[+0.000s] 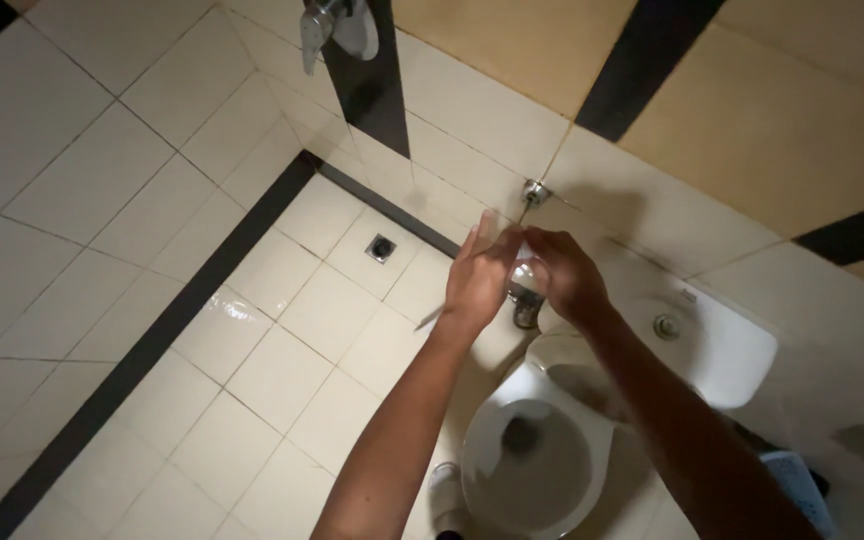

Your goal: The person uses a handheld bidet sprayer to rinse the inside of a toilet bowl. They direct the water stream around the bowl's interior and then flush the toilet to complete the cleaning process.

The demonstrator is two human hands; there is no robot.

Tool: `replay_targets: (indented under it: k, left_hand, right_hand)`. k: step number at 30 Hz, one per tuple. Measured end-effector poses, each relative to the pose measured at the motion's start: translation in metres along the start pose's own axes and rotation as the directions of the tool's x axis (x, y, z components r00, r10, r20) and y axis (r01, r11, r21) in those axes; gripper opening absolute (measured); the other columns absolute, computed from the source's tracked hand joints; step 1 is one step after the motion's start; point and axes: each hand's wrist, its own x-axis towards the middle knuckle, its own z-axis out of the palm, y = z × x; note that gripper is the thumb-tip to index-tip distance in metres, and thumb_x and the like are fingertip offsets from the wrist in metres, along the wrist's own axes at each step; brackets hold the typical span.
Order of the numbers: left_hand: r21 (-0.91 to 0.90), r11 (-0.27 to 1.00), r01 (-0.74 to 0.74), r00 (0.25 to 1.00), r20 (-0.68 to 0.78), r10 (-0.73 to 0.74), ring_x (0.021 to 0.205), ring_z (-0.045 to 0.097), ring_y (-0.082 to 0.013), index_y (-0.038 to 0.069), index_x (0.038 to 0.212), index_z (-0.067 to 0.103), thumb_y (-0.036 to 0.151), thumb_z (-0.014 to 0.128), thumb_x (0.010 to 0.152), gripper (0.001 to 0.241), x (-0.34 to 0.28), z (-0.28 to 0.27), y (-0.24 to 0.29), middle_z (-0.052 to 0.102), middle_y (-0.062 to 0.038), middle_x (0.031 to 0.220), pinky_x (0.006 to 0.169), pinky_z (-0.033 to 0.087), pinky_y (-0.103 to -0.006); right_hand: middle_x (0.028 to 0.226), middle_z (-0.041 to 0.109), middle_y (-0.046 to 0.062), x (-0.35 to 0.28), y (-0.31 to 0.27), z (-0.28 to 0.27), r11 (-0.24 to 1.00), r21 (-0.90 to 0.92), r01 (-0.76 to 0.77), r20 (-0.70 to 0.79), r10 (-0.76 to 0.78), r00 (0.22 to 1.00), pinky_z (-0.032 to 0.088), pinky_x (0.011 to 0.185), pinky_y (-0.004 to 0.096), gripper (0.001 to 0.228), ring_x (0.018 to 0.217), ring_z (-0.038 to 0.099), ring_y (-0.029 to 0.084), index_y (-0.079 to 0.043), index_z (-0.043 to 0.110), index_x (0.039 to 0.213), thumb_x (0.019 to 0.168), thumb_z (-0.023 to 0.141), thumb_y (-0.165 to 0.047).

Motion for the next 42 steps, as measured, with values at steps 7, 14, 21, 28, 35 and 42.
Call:
replay_targets:
  k: [7, 14, 21, 28, 35, 42]
  left_hand:
    - [0.154, 0.987, 0.034, 0.999, 0.006, -0.035, 0.144, 0.044, -0.0427, 0.003, 0.138, 0.06, 0.01, 0.063, 0.092, 0.046, 0.021, 0.036, -0.003, 0.062, -0.013, 0.143, 0.119, 0.035, -0.0485]
    - [0.224, 0.956, 0.189, 0.982, -0.023, -0.188, 0.147, 0.042, -0.0395, 0.008, 0.142, 0.058, 0.009, 0.055, 0.095, 0.047, 0.049, 0.078, -0.013, 0.06, -0.009, 0.145, 0.122, 0.033, -0.045]
    - [0.265, 0.94, 0.213, 0.977, -0.041, -0.21, 0.147, 0.041, -0.0377, 0.004, 0.144, 0.052, 0.011, 0.055, 0.095, 0.05, 0.067, 0.106, -0.024, 0.059, -0.011, 0.144, 0.122, 0.033, -0.0436]
    - [0.219, 0.932, 0.291, 0.957, -0.083, -0.279, 0.149, 0.043, -0.0335, 0.006, 0.141, 0.057, 0.003, 0.053, 0.094, 0.047, 0.074, 0.123, -0.027, 0.061, -0.009, 0.145, 0.124, 0.035, -0.0412]
    - [0.22, 0.93, 0.294, 0.956, -0.078, -0.283, 0.146, 0.045, -0.0349, 0.007, 0.138, 0.059, 0.005, 0.054, 0.094, 0.044, 0.078, 0.135, -0.035, 0.063, -0.009, 0.141, 0.122, 0.036, -0.0422]
    - [0.208, 0.93, 0.302, 0.953, -0.071, -0.293, 0.142, 0.044, -0.0363, 0.003, 0.133, 0.06, 0.016, 0.061, 0.092, 0.043, 0.091, 0.165, -0.046, 0.062, -0.012, 0.138, 0.118, 0.034, -0.0437]
  right_hand:
    - [0.113, 0.069, 0.013, 0.03, 0.035, -0.014, 0.966, -0.162, 0.2, 0.021, -0.2, 0.98, 0.052, 0.087, 0.044, 0.048, 0.1, 0.062, 0.036, -0.005, 0.065, 0.129, 0.082, 0.075, -0.007]
    - [0.118, 0.07, 0.012, 0.072, 0.063, -0.024, 0.9, -0.295, 0.322, 0.188, -0.276, 0.943, 0.052, 0.086, 0.044, 0.038, 0.102, 0.063, 0.035, -0.008, 0.062, 0.128, 0.09, 0.067, -0.011]
    - [0.113, 0.07, 0.009, 0.094, 0.085, -0.03, 0.932, -0.202, 0.3, 0.301, -0.233, 0.925, 0.052, 0.082, 0.048, 0.035, 0.101, 0.061, 0.037, -0.011, 0.061, 0.12, 0.086, 0.065, -0.009]
    - [0.109, 0.069, 0.008, 0.098, 0.108, -0.015, 0.924, -0.209, 0.32, 0.284, -0.255, 0.924, 0.053, 0.082, 0.047, 0.025, 0.098, 0.061, 0.036, -0.009, 0.062, 0.114, 0.089, 0.062, -0.01]
    - [0.118, 0.069, 0.011, 0.089, 0.129, 0.007, 0.933, -0.243, 0.266, 0.269, -0.199, 0.942, 0.053, 0.081, 0.047, 0.026, 0.097, 0.059, 0.039, -0.008, 0.062, 0.119, 0.093, 0.06, -0.007]
    - [0.119, 0.069, 0.008, 0.09, 0.126, 0.003, 0.947, -0.263, 0.183, 0.268, -0.111, 0.957, 0.052, 0.088, 0.049, 0.023, 0.105, 0.059, 0.04, -0.012, 0.062, 0.117, 0.095, 0.06, -0.007]
